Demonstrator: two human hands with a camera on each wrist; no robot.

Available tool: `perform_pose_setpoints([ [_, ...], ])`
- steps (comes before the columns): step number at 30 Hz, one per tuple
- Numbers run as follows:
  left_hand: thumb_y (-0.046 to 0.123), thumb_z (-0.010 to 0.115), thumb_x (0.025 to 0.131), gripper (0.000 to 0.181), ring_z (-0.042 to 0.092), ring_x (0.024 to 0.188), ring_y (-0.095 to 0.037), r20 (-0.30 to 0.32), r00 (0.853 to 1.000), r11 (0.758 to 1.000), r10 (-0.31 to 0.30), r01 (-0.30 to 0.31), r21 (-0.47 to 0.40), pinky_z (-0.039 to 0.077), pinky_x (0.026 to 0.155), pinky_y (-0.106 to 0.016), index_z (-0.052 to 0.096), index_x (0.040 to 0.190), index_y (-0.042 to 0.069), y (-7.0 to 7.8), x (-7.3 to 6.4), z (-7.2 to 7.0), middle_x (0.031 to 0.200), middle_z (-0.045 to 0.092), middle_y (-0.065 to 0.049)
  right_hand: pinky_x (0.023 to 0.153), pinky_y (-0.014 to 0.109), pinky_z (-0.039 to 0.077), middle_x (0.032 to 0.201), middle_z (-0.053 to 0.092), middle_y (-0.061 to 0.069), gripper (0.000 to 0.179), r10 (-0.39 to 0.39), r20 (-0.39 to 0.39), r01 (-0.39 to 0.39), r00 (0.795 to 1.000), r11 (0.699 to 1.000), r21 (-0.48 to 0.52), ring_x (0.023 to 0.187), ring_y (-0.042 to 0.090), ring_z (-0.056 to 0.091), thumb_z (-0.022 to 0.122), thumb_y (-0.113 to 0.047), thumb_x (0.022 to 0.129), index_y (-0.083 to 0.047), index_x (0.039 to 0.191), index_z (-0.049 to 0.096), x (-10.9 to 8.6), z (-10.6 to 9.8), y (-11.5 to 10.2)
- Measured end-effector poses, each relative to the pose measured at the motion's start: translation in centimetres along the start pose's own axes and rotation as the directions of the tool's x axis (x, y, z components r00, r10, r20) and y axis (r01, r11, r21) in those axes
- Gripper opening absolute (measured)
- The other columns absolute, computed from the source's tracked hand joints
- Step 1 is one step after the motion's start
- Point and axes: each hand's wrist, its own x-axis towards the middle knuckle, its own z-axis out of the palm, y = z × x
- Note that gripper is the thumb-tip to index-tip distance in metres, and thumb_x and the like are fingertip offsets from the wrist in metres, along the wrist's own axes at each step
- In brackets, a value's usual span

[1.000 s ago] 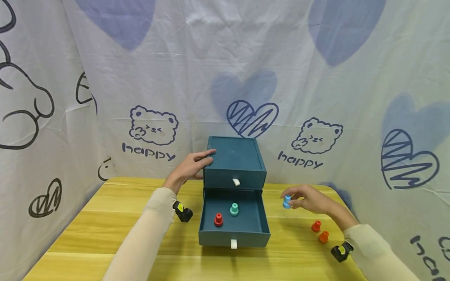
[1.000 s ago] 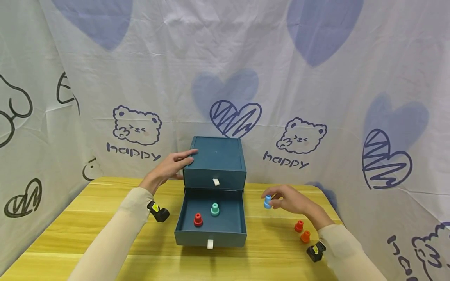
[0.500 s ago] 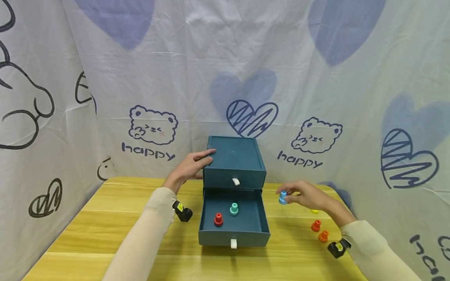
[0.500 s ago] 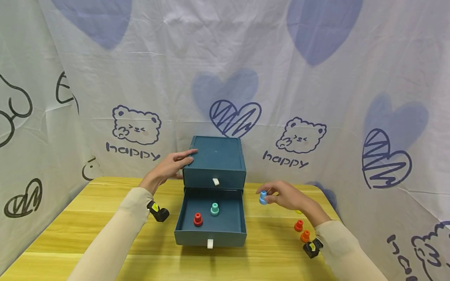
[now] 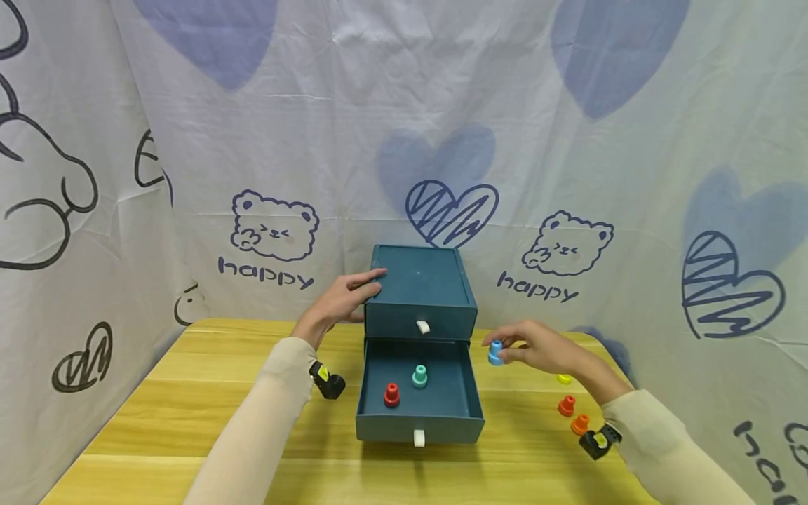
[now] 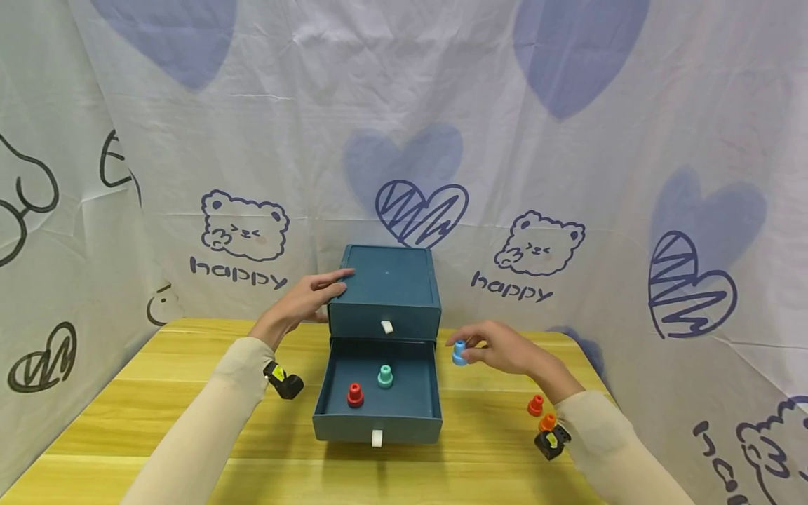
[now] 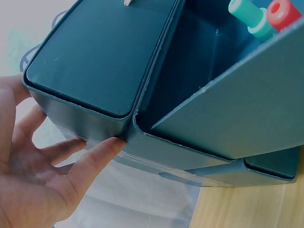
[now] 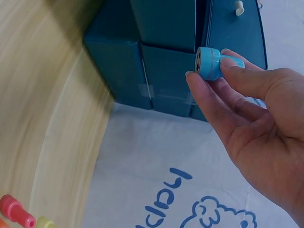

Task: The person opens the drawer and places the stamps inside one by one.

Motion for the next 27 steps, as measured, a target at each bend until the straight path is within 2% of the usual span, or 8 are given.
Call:
perform_pose_setpoints([
  [13, 0.037, 0.05, 0.109, 0.054, 0.033, 0.154, -0.04, 0.008, 1.0, 1.0, -0.001, 0.001, 0.004, 0.05, 0.108, -0.059, 0.04, 0.161, 0.026, 0.0, -0.1, 0.0, 0.172, 0.023, -0.014, 0.09, 0.03, 0.062, 0.114, 0.075, 0.009, 0.025, -0.003, 0.026, 0.003, 1.0, 1.0, 0.0, 0.091, 0.013, 0.069, 0.066, -0.007, 0.099, -0.009, 0.124, 0.073, 0.9, 0.1, -1.8],
  [19, 0.037, 0.05, 0.109, 0.054, 0.033, 0.154, -0.041, 0.007, 1.0, 1.0, 0.001, -0.001, 0.013, 0.05, 0.108, -0.059, 0.039, 0.161, 0.025, 0.0, 0.0, 0.0, 0.172, 0.024, -0.014, 0.087, 0.027, 0.062, 0.116, 0.076, 0.01, 0.026, -0.017, 0.047, 0.017, 0.999, 1.0, -0.001, 0.094, 0.015, 0.071, 0.065, -0.008, 0.101, -0.005, 0.126, 0.071, 1.2, 0.4, -2.7],
  [27, 0.037, 0.051, 0.109, 0.054, 0.032, 0.154, -0.04, 0.007, 1.0, 1.0, 0.0, -0.001, 0.009, 0.05, 0.108, -0.06, 0.04, 0.16, 0.026, 0.0, 0.0, -0.1, 0.172, 0.024, -0.014, 0.085, 0.022, 0.06, 0.12, 0.074, 0.014, 0.027, -0.036, 0.077, 0.037, 0.996, 0.999, -0.009, 0.095, 0.015, 0.07, 0.065, -0.008, 0.101, -0.008, 0.127, 0.071, 2.0, 0.7, -3.7],
])
